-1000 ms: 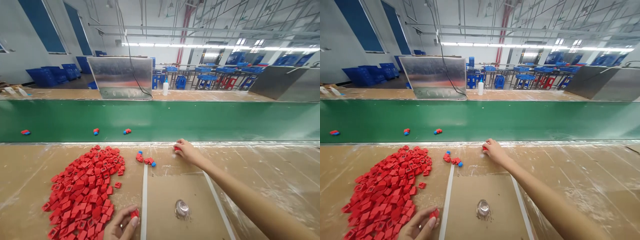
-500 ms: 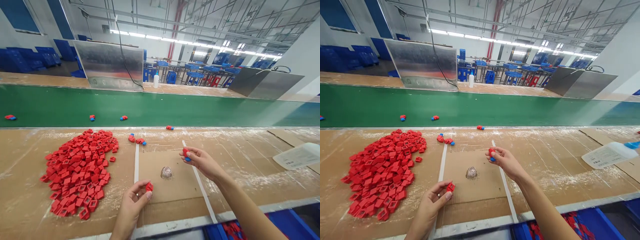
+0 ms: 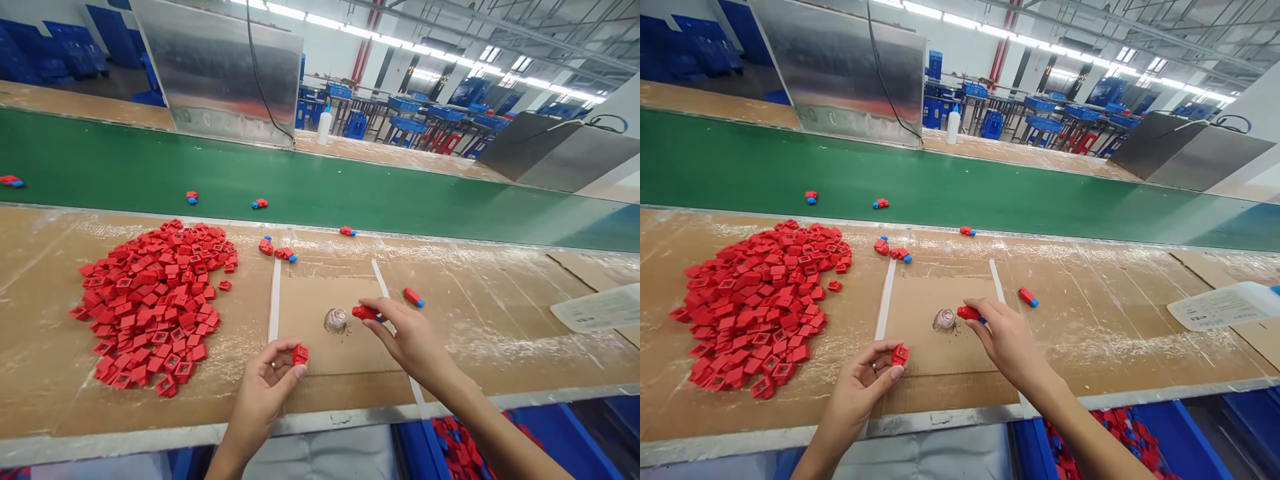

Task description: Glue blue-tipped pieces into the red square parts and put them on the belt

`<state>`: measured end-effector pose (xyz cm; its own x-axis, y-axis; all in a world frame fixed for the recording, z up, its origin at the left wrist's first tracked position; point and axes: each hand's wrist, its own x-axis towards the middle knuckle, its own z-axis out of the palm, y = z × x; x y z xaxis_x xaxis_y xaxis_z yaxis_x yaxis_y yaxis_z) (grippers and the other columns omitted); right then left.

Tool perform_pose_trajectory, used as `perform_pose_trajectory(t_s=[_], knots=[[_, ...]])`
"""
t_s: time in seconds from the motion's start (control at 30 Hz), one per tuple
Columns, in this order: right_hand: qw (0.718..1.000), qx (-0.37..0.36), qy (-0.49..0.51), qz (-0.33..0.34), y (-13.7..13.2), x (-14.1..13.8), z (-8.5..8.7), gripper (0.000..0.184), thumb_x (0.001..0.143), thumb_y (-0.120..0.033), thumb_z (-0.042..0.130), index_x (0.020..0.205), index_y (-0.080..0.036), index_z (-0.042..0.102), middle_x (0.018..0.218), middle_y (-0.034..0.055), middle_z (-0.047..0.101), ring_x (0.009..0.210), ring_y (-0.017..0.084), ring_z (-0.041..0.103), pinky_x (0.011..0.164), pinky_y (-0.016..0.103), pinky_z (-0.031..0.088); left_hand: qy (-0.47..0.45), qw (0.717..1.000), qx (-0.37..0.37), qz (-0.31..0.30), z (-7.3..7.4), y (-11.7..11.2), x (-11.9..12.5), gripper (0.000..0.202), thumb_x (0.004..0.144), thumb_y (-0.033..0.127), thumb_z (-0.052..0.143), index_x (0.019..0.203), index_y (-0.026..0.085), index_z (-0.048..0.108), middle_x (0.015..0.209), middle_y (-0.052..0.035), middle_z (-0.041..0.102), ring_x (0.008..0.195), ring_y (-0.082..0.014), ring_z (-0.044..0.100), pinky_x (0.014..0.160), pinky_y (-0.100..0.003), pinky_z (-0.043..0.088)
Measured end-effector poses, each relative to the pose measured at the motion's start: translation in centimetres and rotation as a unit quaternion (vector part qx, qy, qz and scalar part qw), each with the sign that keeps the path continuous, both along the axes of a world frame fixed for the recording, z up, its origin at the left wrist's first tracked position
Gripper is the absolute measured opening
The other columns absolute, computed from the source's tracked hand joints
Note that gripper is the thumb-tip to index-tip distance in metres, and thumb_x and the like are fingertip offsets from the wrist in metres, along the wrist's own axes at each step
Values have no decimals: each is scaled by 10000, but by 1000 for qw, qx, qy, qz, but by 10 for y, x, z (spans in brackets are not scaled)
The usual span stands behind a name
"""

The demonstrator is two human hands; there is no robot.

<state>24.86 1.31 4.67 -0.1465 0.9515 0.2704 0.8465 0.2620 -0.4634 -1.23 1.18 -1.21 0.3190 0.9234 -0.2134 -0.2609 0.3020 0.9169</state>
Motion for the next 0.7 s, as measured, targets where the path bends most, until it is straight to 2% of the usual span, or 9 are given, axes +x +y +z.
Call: perform_pose_trajectory(t_s=[0.2, 0.7], knots=[[999, 15, -33, 15, 0, -7, -5, 237, 1001, -309, 441, 1142, -219, 609, 1060, 95, 674, 927, 238, 659, 768, 357, 535, 1, 1000, -9, -6, 2, -4, 1, 260, 792, 238, 741, 1039, 204, 669, 895, -30, 722, 826, -145, 652, 765, -229, 507], [997, 30, -61, 28, 1, -16, -7, 248, 1013, -314, 431, 1137, -194, 610, 1021, 101, 649, 878, 241, 656, 707, 349, 525, 12, 1000, -13, -11, 4, -7, 0, 264, 816, 249, 721, 1062, 204, 634, 944, -30, 679, 856, -144, 624, 789, -232, 492]])
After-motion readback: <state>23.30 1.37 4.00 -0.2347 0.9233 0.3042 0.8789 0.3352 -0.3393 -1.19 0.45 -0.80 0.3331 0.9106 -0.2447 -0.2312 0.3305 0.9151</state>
